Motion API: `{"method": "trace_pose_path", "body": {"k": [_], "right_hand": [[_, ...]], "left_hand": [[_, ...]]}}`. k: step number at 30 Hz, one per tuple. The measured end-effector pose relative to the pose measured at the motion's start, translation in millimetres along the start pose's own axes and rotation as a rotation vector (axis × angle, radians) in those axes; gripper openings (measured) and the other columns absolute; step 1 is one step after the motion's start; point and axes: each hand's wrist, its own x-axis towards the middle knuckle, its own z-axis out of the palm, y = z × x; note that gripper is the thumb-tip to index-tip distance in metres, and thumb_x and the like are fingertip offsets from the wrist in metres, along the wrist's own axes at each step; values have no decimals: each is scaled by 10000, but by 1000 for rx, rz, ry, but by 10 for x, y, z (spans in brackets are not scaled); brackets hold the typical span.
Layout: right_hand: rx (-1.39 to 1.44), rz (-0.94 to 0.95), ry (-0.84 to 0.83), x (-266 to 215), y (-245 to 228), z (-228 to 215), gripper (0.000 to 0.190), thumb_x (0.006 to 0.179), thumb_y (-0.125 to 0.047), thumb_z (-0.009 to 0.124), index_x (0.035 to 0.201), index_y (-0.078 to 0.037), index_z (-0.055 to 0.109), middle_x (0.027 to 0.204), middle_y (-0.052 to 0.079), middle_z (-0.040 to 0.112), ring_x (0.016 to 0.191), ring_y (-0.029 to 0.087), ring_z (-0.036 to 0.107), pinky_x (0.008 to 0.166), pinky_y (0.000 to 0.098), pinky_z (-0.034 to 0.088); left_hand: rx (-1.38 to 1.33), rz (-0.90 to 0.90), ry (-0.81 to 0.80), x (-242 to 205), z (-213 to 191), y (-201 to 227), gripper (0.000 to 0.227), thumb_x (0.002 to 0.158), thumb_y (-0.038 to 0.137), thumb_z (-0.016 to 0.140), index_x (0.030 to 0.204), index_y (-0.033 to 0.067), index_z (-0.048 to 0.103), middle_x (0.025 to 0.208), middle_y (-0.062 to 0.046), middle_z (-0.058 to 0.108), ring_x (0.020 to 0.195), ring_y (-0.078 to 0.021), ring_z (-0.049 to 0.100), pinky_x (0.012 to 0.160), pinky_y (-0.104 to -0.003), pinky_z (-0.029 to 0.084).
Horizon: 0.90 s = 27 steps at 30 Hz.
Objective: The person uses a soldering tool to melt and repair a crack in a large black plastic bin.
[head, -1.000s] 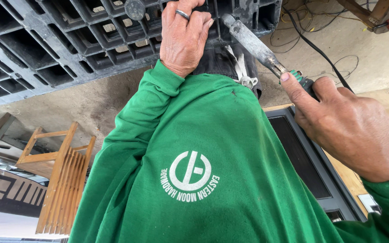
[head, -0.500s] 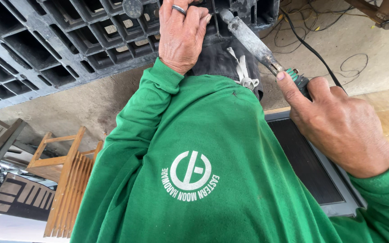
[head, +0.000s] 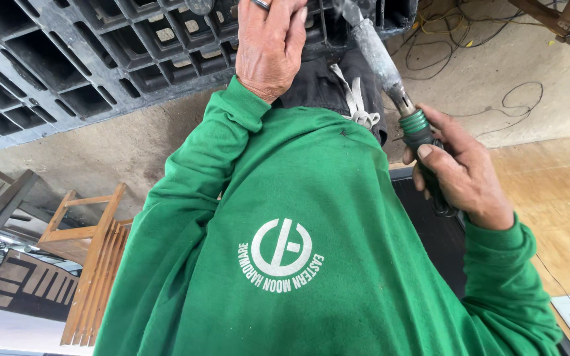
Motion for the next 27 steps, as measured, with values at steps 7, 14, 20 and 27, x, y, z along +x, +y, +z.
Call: {"method": "trace_pose_path", "body": {"k": [7,14,20,27], "right_hand": [[181,1,-6,62,195,153,616,976,-93,493,1582,-22,412,934,78,656,598,120,570,528,259,496],[224,1,-28,158,365,196,606,995,-109,506,1587,-21,416,920,60,656,613,108,570,560,240,482],[255,24,-13,175,451,196,620,977,-113,515,1585,-38,423,883,61,651,577,108,555,523,238,468],[278,13,-7,126,544,182,642,931,-79,525,1565,-29,437,885,71,648,566,111,548,507,238,463]], "left_hand": [[-14,-13,26,-38,73,-58,222,1048,9,687,1239,98,619,1160,-60,574,1081,-291,557,955,-422,484],[0,-3,36,-80,110,-111,236,1063,18,693,1274,93,615,1182,-83,566,1099,-300,563,968,-418,491],[1,-13,69,-86,122,-122,236,1063,9,685,1276,69,606,1189,-114,552,1095,-318,565,966,-426,499],[-48,-57,67,-119,153,-163,235,1072,-19,663,1290,52,609,1163,-112,556,1050,-304,570,931,-413,501]]}}
